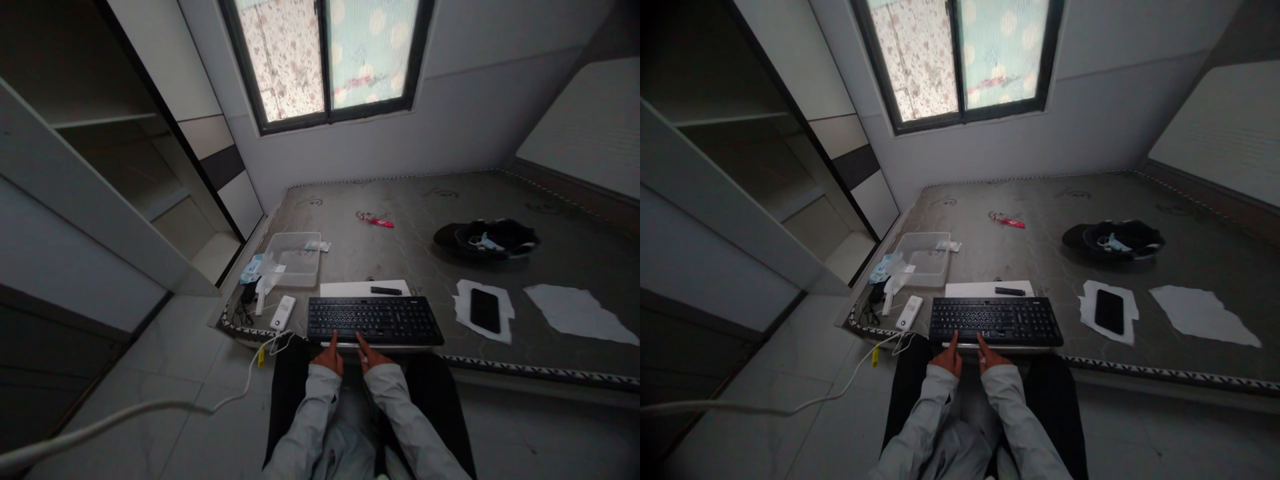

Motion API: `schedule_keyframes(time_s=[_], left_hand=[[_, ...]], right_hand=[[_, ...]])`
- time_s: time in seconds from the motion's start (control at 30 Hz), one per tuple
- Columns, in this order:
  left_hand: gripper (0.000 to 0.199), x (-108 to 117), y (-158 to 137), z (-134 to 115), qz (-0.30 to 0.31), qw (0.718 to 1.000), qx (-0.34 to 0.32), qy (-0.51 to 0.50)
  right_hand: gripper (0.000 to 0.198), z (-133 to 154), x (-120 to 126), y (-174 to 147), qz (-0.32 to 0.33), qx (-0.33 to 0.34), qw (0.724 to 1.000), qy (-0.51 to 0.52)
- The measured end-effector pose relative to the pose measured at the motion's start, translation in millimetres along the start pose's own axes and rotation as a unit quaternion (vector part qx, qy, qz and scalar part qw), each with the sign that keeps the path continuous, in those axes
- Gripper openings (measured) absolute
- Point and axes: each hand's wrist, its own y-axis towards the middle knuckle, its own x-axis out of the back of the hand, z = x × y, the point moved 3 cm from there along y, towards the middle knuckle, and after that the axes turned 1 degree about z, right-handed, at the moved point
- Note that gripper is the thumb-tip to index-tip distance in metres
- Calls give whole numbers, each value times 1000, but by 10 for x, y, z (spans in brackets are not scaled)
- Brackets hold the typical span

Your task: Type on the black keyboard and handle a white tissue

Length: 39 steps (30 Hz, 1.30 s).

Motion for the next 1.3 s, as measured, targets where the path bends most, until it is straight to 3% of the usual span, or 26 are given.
schedule_keyframes(time_s=[0.33, 0.5, 0.97, 1.1, 1.3], left_hand=[[69, -57, -15, -10, -10, 1000, -9, -16], [70, -55, 7, -40, 18, 1000, 1, 2], [67, 5, -24, -10, 6, 1000, 0, -22], [66, -21, 4, 26, -16, 999, -18, -28], [65, -121, 63, 89, 27, 999, -10, -17]], right_hand=[[50, 62, 79, -90, -42, 1, 999, -4], [49, 86, 97, -80, -29, 0, 1000, 3], [54, -30, 1, -15, 0, -1, 1000, 29], [51, -163, -26, -38, -82, -17, 994, 73], [51, -277, -86, -58, -163, -19, 976, 144]])
